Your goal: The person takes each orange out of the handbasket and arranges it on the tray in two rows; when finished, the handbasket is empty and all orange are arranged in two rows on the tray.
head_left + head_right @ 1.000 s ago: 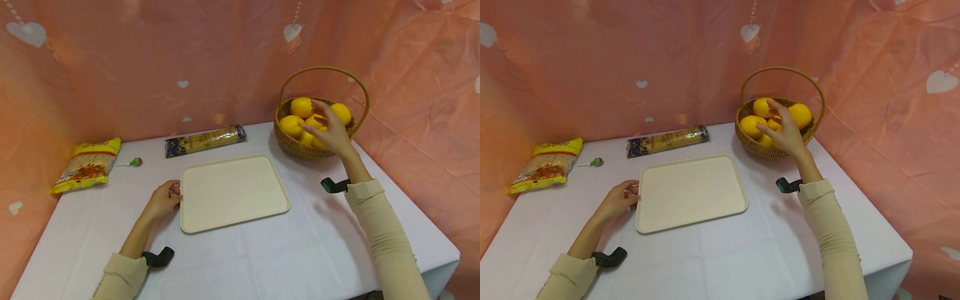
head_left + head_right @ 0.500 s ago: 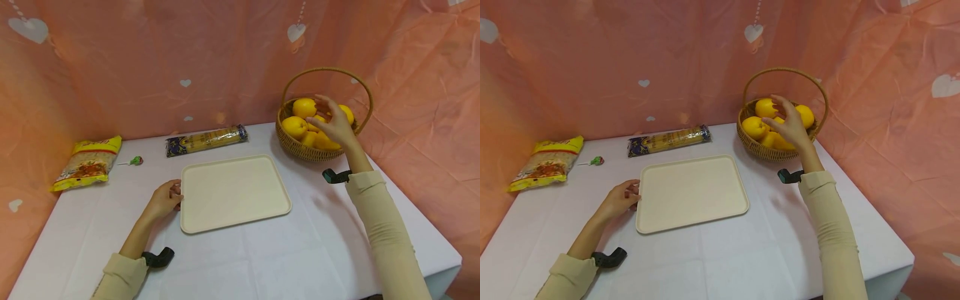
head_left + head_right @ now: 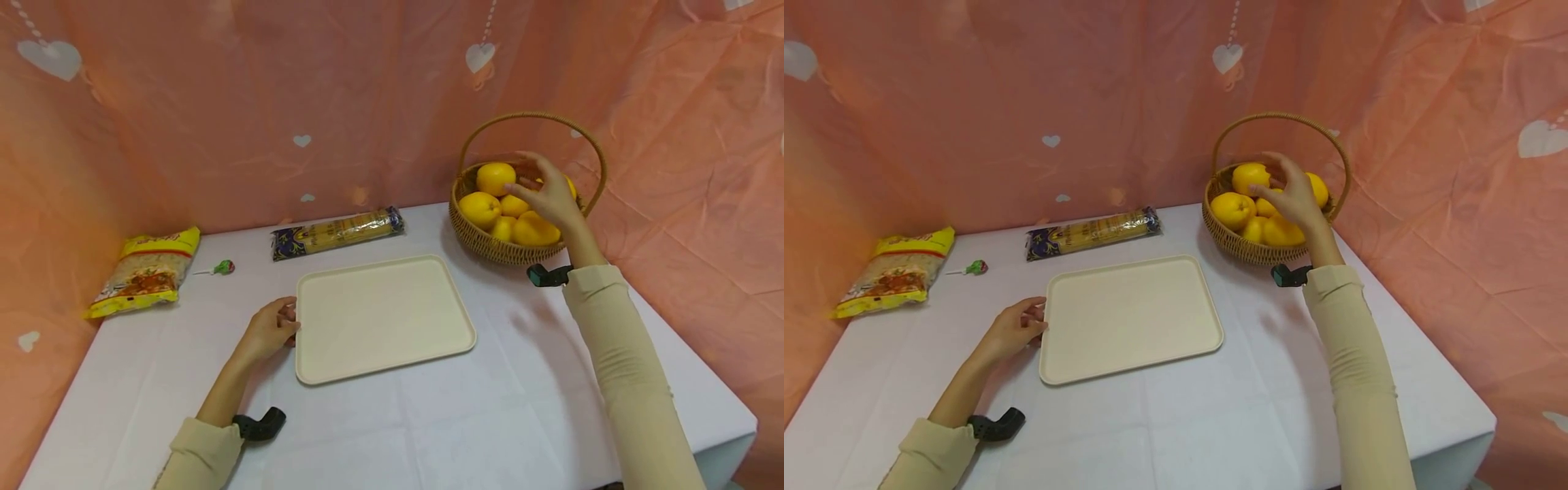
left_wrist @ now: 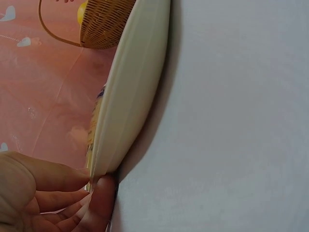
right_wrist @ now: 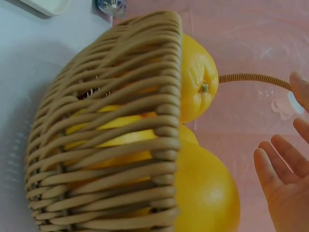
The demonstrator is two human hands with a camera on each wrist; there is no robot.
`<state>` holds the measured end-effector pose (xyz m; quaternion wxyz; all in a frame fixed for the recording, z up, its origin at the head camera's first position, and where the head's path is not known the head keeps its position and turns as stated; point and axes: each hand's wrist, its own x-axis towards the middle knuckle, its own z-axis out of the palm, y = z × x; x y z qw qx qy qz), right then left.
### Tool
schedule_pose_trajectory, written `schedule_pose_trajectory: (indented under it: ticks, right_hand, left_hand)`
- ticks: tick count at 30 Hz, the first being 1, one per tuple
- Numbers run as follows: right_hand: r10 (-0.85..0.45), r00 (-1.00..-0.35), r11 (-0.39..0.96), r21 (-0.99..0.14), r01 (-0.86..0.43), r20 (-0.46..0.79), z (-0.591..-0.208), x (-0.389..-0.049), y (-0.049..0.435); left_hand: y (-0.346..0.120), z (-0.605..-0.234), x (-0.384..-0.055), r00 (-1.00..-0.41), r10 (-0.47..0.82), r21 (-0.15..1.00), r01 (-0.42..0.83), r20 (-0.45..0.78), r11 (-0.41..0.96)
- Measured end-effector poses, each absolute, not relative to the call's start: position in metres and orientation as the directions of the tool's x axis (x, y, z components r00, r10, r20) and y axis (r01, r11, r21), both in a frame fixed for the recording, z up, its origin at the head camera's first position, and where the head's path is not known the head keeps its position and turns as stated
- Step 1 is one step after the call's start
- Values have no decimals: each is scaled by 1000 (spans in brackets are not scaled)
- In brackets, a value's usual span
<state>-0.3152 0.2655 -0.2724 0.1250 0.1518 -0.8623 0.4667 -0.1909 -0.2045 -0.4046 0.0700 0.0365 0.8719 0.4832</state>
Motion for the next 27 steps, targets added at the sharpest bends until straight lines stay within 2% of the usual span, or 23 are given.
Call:
schedule_pose_trajectory:
  ticks: [27]
  right_hand:
    - [-133, -948, 539, -782, -314, 289, -260, -340, 266]
  left_hand:
    - [-207, -406, -189, -989, 133, 859, 9, -69, 511]
